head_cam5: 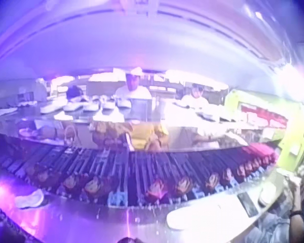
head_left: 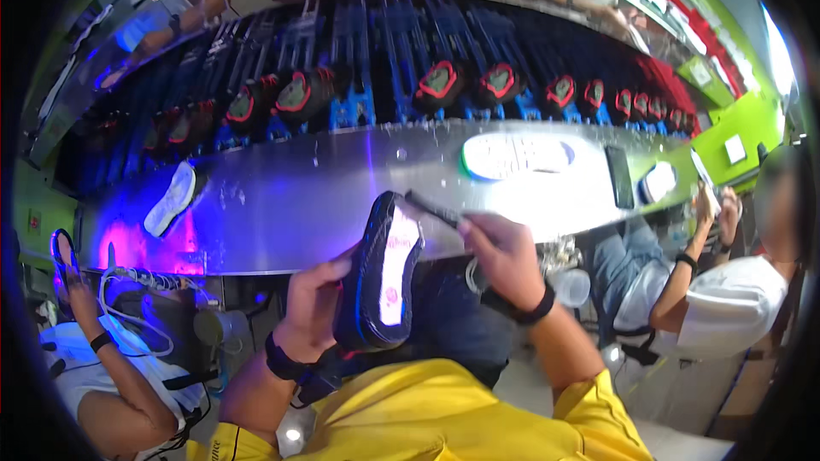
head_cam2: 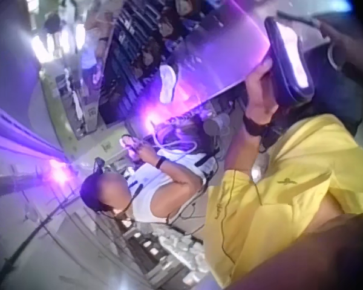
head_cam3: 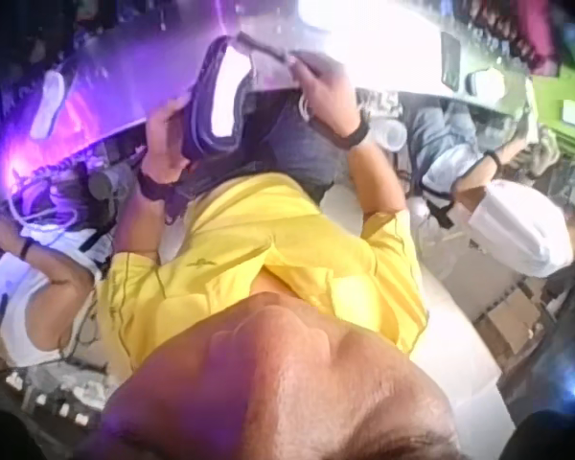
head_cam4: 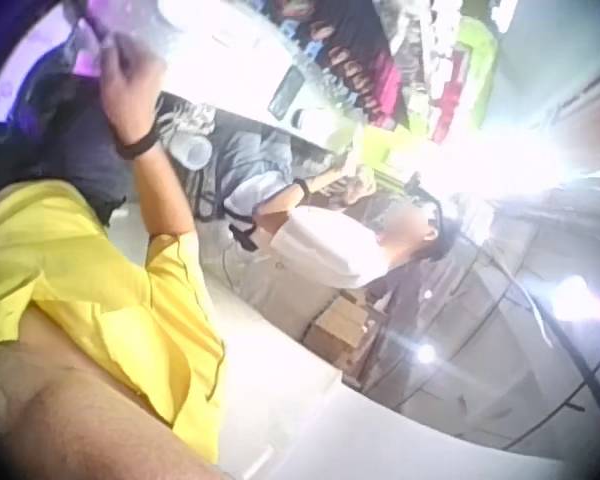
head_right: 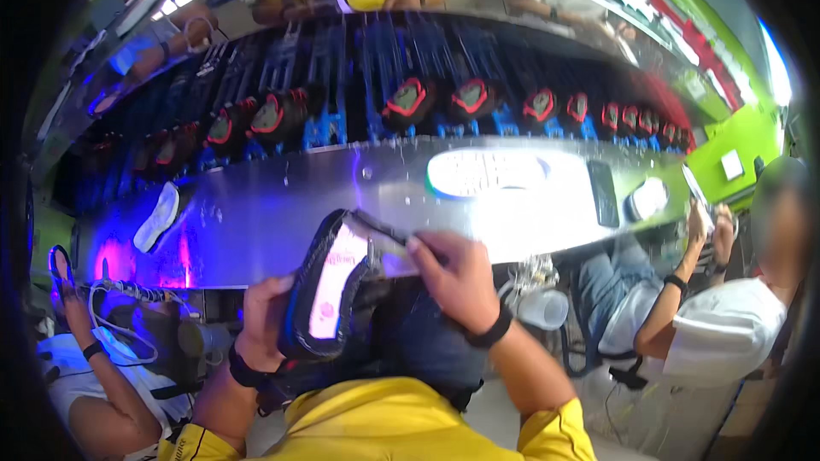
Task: The recorder is applying glue/adhesive to the bottom edges of shoe uppers using a specialized brush.
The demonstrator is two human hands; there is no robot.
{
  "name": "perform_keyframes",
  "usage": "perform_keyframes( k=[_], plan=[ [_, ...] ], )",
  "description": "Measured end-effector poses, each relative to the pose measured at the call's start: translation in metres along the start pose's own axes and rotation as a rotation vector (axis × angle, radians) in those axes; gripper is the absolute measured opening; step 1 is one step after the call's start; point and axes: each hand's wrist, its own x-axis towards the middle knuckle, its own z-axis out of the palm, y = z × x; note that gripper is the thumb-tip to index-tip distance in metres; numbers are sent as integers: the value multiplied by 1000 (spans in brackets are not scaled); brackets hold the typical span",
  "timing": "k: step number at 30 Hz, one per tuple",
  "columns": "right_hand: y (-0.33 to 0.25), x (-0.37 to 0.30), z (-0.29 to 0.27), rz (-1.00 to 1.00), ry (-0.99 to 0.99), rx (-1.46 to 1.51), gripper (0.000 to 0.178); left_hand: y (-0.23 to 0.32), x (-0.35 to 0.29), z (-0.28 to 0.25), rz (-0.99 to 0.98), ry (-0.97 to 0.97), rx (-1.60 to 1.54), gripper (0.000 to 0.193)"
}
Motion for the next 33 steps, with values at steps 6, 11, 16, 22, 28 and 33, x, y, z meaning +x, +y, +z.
perform_keyframes(
  k=[6, 11, 16, 22, 28, 33],
  plan=[
    [-19, -21, -8, -285, 3, -70, 20, 31, 33, 28, 247, -44, 450, 72],
    [-7, -17, -18, -60, 240, 101, 24, 112, 134, 30, 729, 254, 1449, 69],
    [9, -28, -12, -16, 241, 165, 21, 163, 240, 71, 939, 357, 2068, 48],
    [16, -34, -6, 56, 246, 108, 23, 176, 315, 11, 828, 443, 2243, 36],
    [19, -41, -4, 128, 276, 141, 24, 237, 262, 3, 1093, 656, 2303, 45],
    [1, -35, 3, 88, 205, 96, 29, 334, 191, -59, 565, 474, 2297, 58]
  ],
)
